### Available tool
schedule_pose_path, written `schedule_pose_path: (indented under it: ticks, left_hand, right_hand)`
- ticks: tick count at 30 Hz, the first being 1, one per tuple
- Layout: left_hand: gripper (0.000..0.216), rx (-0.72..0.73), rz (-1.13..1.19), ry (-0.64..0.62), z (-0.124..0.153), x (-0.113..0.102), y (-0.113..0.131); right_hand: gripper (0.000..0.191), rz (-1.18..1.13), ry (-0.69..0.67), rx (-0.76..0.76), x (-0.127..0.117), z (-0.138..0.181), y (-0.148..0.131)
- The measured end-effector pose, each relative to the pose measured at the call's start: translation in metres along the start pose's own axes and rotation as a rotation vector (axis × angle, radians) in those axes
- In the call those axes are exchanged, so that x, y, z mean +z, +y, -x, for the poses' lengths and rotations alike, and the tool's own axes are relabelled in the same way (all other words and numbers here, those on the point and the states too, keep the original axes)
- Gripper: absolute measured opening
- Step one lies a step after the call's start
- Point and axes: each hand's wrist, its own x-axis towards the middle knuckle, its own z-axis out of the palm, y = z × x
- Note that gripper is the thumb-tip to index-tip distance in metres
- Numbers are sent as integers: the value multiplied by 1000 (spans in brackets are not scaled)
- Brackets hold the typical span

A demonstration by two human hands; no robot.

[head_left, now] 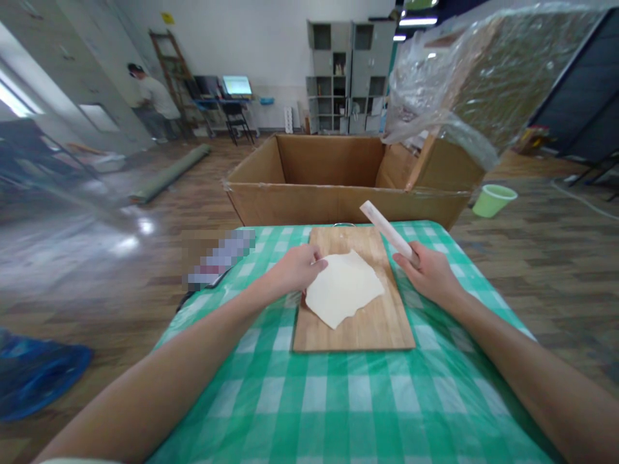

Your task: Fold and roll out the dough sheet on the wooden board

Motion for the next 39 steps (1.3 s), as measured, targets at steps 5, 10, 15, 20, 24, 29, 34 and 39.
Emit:
schedule_pose_path:
  ticks: [5,10,15,20,24,29,34,39]
  left_hand:
    - [29,-104,243,-692,13,-16,1]
    - [27,5,130,-536,13,-29,-4]
    - [33,124,-90,429,8,-46,-2]
    - [45,540,-156,399,13,-4,18]
    - [56,593,-360,289,6,36,12]
    - [62,556,-434,267,-7,46,2]
    - [52,573,-491,222,-30,39,1]
    - [42,626,-576,193,-56,34,-8]
  right_hand:
    - [33,-46,-22,-22,-2,3,-9]
    - [34,-8,-170,-101,-9,10,-28]
    - [32,159,-318,-234,-15,16,-54]
    - [32,330,-386,-354,-10,16,-77]
    - [42,365,-341,-393,-1,11,-77]
    - [53,366,-273,-378,12,-13,-57]
    - [52,314,-320,-334,29,-48,-39]
    - [41,292,-243,-277,35,-69,-36]
